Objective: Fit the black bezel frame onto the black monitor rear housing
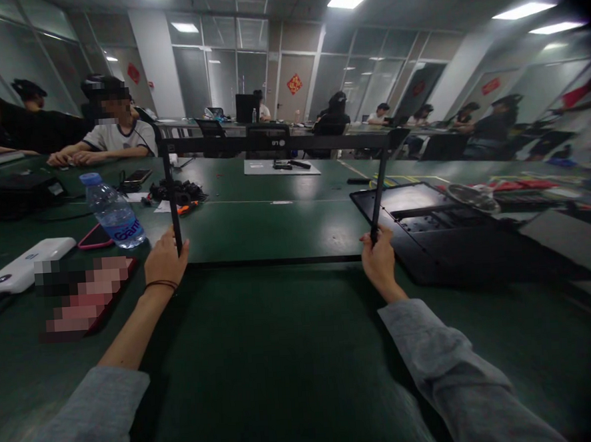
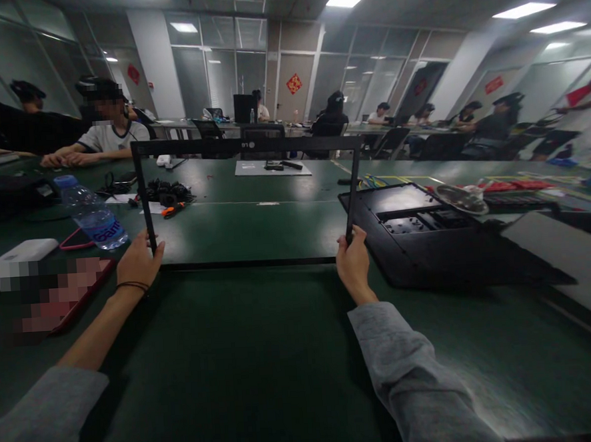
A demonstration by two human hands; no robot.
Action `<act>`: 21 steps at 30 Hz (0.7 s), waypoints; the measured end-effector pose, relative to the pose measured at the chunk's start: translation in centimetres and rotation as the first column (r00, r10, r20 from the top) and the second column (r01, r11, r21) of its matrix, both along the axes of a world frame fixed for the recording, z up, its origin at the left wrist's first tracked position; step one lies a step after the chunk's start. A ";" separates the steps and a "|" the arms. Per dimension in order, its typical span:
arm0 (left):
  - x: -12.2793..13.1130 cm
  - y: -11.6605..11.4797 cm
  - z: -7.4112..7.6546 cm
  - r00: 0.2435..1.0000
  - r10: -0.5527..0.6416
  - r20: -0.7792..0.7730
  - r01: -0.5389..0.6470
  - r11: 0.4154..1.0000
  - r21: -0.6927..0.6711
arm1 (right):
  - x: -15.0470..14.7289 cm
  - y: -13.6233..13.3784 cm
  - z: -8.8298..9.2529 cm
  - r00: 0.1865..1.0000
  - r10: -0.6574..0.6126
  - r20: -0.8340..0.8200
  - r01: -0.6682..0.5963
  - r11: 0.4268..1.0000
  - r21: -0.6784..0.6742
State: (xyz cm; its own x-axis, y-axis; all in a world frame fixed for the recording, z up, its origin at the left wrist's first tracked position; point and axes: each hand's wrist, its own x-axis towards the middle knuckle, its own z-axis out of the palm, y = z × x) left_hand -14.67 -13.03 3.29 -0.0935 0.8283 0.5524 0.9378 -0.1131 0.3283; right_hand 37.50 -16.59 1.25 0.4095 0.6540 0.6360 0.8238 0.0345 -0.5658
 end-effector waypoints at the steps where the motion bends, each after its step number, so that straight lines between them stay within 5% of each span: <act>1: 0.0 0.0 0.0 1.000 -0.001 -0.003 0.001 1.000 -0.020 | 0.0 0.0 0.0 1.000 0.000 -0.008 0.000 1.000 -0.010; 11: -0.1 -0.1 -0.4 0.980 -0.026 -0.198 -0.031 0.959 -0.280 | 0.8 0.9 -1.2 0.997 0.056 -0.055 -0.061 0.993 -0.100; 21: -0.7 1.0 -1.6 0.991 -0.078 -0.107 0.032 0.925 -0.380 | 2.4 1.5 -2.7 0.965 0.038 -0.259 -0.091 0.977 -0.194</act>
State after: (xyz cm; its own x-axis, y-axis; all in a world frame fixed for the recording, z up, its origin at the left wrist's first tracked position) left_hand -15.35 -12.06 1.74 0.0047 0.9791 0.2033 0.9682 -0.0553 0.2440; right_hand 39.90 -15.06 -1.44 0.4922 0.7884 0.3690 0.6529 -0.0541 -0.7555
